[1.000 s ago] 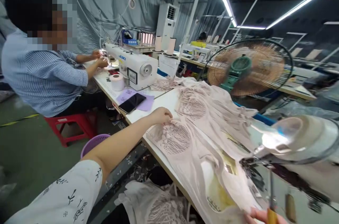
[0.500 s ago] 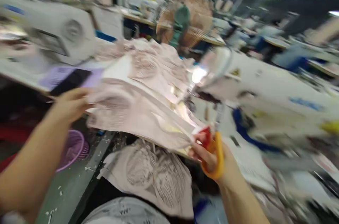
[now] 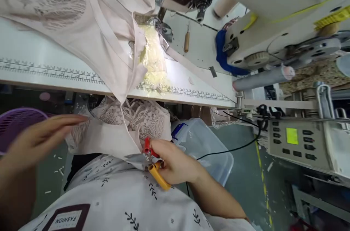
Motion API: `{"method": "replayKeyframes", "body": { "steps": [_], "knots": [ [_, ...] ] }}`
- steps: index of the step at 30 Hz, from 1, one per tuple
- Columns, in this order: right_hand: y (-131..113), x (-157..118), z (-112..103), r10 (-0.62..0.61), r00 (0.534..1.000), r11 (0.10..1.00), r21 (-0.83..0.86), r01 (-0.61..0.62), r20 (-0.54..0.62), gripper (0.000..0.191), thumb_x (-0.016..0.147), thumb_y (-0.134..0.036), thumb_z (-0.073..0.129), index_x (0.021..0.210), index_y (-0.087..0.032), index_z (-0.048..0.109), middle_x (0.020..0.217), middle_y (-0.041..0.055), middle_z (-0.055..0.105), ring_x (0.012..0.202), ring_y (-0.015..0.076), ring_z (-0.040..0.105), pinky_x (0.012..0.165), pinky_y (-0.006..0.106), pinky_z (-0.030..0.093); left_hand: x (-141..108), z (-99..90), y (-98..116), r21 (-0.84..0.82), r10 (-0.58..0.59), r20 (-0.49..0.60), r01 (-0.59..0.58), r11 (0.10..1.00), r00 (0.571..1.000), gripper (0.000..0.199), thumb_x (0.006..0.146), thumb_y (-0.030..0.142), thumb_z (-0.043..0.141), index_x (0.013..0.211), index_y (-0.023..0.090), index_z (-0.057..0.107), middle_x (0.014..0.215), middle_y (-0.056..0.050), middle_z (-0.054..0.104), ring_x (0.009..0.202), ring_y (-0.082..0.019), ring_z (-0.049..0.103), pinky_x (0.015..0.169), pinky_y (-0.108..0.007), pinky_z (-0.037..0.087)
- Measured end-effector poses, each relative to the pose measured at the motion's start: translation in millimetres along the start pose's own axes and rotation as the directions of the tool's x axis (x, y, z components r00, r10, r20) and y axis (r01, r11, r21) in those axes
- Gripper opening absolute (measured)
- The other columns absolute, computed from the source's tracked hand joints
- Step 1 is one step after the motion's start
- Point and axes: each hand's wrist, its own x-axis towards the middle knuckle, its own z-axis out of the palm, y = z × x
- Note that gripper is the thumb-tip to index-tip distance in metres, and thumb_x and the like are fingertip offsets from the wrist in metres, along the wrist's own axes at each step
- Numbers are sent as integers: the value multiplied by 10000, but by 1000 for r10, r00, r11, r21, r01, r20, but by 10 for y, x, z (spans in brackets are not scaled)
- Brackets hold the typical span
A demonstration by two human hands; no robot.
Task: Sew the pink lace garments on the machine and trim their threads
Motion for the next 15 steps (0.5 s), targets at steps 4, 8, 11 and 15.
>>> {"method": "replayKeyframes", "body": {
  "steps": [4, 8, 11, 15],
  "knots": [
    [11, -44, 86, -64, 998, 997, 43, 63, 5, 133, 750, -170, 519, 772, -223, 399, 761, 17, 526, 706, 158, 510, 652, 284, 461, 475, 568, 430, -129, 168, 416, -125, 984, 894, 374, 911, 358, 419, 1174, 202, 634, 1128, -85, 697, 1043, -247, 648, 893, -367, 507],
    [72, -91, -2, -42, 998, 993, 108, 38, 44, 181, 846, -357, 545, 844, -222, 423, 804, 32, 546, 734, 164, 531, 670, 295, 475, 482, 892, 617, -431, 32, 452, 186, 883, 891, 348, 913, 369, 413, 1064, 208, 682, 1053, -63, 718, 1023, -207, 648, 889, -300, 497],
    [142, -63, -248, -15, 986, 997, 77, 2, 169, 536, 797, -714, 505, 926, -196, 453, 850, 59, 542, 738, 175, 539, 657, 298, 471, 345, 931, 579, -559, -137, 397, 358, 748, 907, 309, 860, 403, 494, 879, 182, 709, 844, -51, 713, 760, -174, 645, 675, -260, 500],
    [150, 147, -590, 181, 892, 967, -243, -84, 413, 723, 728, -887, 284, 804, -187, 448, 711, 19, 462, 592, 143, 423, 552, 281, 384, 253, 888, 520, -577, -190, 417, 420, 700, 889, 329, 814, 417, 545, 622, 157, 606, 570, 10, 522, 526, -110, 464, 494, -229, 352]
  ]
}}
